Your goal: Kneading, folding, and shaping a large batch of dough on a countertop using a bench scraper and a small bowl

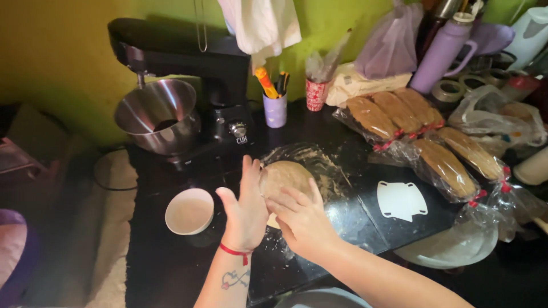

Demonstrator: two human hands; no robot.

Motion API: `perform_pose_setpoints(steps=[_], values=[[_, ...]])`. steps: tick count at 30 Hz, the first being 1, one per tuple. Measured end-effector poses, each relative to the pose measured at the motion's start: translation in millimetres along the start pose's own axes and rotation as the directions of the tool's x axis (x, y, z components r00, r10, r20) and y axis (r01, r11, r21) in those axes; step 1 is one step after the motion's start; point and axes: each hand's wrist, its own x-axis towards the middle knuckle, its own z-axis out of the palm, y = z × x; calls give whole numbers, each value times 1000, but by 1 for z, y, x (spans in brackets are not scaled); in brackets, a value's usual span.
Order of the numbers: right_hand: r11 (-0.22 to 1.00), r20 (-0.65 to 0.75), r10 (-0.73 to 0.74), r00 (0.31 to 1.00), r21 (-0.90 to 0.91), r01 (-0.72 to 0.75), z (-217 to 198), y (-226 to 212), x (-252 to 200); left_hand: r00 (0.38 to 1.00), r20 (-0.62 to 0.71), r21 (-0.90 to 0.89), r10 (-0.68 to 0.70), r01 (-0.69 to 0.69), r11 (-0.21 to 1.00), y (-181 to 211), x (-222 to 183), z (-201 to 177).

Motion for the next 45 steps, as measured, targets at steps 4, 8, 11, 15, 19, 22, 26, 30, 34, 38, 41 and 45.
perform_pose_setpoints(steps=[4, 8, 11, 15, 19, 22, 26, 30, 34, 38, 41, 45], values=[[988, 196, 156, 968, -30, -153, -7, -4, 10, 999, -3, 214, -37, 37, 976, 1, -8, 22], [1000, 133, 27, 991, 6, -28, -3, -8, 2, 999, -18, 188, 38, -34, 982, -3, -1, 13], [990, 124, 119, 985, -88, -109, 15, 16, -5, 993, 53, -265, 101, -83, 961, -9, 0, -2], [999, 100, 21, 995, -38, -17, 7, -6, -8, 980, 131, -539, 153, -59, 840, -1, 0, -5], [985, 167, 173, 971, -46, -167, 1, -3, 0, 940, -331, -394, -80, -60, 917, 17, 4, 36], [995, 159, 94, 983, -47, -88, -2, -4, -1, 876, -456, -372, -159, -25, 928, 31, 9, 51], [967, 193, 221, 956, -168, -189, 12, 29, 5, 941, -320, -465, -107, -58, 883, 18, 2, 29], [961, 229, 273, 934, -16, -277, 27, 54, 2, 992, 66, -448, 111, -70, 891, 13, 7, 16], [727, 174, 232, 957, 623, -290, 23, 5, 15, 847, -506, -305, -162, 0, 952, -15, 22, 37], [932, 132, 234, 963, 253, -261, 60, 35, 34, 995, -11, -450, -96, 81, 890, -34, -1, 38], [876, 57, 474, 879, 74, -477, 88, 103, 33, 986, 166, -450, -21, 95, 888, -14, -11, 56], [960, -186, 199, 962, 233, -154, -8, 9, 74, 998, 35, -421, -50, 60, 905, -55, 7, 26]])
